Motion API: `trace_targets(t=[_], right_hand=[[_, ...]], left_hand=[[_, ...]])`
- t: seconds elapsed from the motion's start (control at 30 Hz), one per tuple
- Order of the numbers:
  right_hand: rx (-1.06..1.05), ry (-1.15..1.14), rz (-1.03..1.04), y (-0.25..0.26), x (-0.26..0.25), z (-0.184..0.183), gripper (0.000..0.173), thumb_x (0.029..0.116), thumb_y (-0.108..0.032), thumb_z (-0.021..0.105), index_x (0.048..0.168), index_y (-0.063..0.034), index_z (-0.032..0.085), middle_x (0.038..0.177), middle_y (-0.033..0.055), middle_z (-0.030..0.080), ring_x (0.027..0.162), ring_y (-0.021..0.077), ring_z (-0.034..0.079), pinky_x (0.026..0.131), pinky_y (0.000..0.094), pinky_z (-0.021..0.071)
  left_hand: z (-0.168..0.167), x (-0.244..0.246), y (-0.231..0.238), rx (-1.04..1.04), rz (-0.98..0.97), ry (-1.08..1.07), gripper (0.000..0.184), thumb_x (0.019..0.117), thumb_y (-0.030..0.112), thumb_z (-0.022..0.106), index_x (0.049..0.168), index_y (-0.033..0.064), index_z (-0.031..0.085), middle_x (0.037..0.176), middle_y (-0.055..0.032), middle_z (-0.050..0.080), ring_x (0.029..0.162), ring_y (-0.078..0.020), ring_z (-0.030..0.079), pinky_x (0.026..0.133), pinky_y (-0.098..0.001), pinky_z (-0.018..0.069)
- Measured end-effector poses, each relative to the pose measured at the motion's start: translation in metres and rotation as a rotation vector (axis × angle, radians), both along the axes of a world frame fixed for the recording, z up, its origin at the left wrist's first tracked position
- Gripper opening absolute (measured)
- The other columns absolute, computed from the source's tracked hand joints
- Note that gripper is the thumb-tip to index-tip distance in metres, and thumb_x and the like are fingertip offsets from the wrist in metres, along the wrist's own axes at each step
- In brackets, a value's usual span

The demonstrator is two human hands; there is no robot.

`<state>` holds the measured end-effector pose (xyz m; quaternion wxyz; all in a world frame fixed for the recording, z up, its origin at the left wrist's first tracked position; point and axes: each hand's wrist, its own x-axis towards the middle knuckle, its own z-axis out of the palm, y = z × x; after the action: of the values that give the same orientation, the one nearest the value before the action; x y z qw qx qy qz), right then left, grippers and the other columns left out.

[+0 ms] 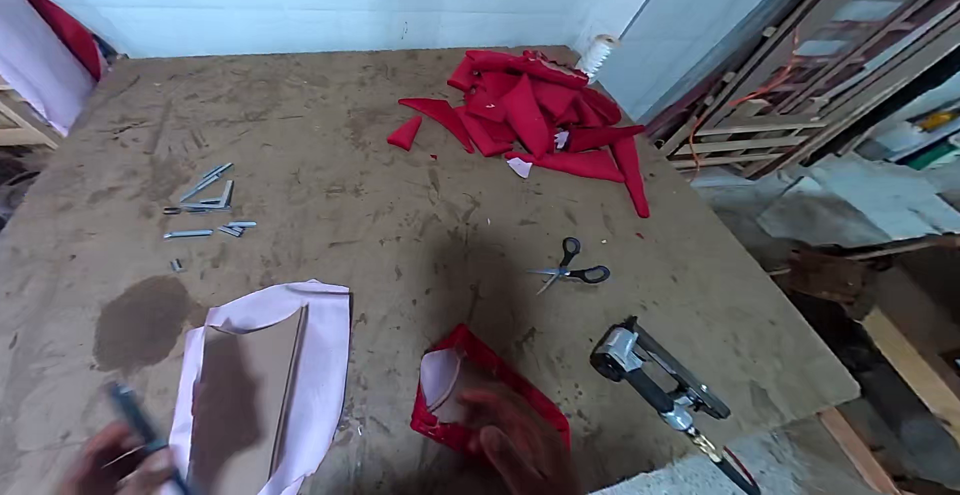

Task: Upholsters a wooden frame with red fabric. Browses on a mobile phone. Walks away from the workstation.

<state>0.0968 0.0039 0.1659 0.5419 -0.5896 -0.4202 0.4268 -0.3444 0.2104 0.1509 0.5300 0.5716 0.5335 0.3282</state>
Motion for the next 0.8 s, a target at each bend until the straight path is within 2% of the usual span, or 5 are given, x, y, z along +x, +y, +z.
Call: trace_targets(t=[0.13,0.27,0.5,0.63,0.8], right_hand=[[0.089,0.181,0.3,0.066,0.033,-0.018,0.093,0.0996,-0.073,0.038,0.161,-0.0034,0.029,0.16,0.0168,0.041,0.14,0.0333,0.05,0.099,0.0549,0.059],[0.087,0.289,0.019,0.091,0.091,-0.05,0.088,0.099,-0.071,0.037,0.152,-0.0012,0.039,0.139,0.0055,0.062,0.127,0.0126,0.06,0.109,0.0393,0.0516],[0.184,0.869,0.263,0.161,0.2,-0.166,0.093,0.0875,-0.086,0.041,0.148,-0.0152,0.048,0.137,0.0244,0.061,0.101,0.0399,0.072,0.064,0.046,0.0633],[0.17,0.892,0.382,0.191,0.222,-0.204,0.092,0.0884,-0.085,0.042,0.147,-0.0144,0.05,0.135,0.0256,0.062,0.093,0.0359,0.074,0.052,0.0384,0.0604],[0.22,0.925,0.431,0.225,0.229,-0.22,0.083,0.0925,-0.078,0.046,0.147,-0.0157,0.05,0.13,0.0258,0.064,0.1,0.0395,0.073,0.059,0.0451,0.0641]], left_hand=[[0.012,0.258,-0.037,-0.078,-0.022,-0.302,0.081,0.0779,0.024,0.09,0.142,-0.0014,0.046,0.116,-0.0094,0.067,0.099,-0.0212,0.07,0.084,-0.0404,0.0633],[-0.006,0.408,-0.03,-0.031,-0.065,-0.143,0.094,0.068,0.045,0.094,0.139,0.0008,0.052,0.117,-0.0083,0.065,0.1,-0.0194,0.068,0.079,-0.035,0.0637],[-0.098,0.497,0.078,0.194,-0.198,-0.479,0.06,0.1032,0.037,0.059,0.147,-0.0006,0.045,0.12,-0.0153,0.066,0.101,-0.0276,0.067,0.08,-0.0412,0.0613],[-0.121,0.525,0.118,0.31,-0.094,-0.411,0.023,0.1006,0.021,0.066,0.116,0.0039,0.067,0.084,-0.0073,0.063,0.074,-0.0196,0.062,0.068,-0.0341,0.0567],[-0.148,0.53,0.143,0.321,-0.125,-0.545,0.033,0.0873,0.008,0.079,0.117,0.0012,0.065,0.092,-0.0109,0.06,0.074,-0.0208,0.062,0.063,-0.034,0.0586]])
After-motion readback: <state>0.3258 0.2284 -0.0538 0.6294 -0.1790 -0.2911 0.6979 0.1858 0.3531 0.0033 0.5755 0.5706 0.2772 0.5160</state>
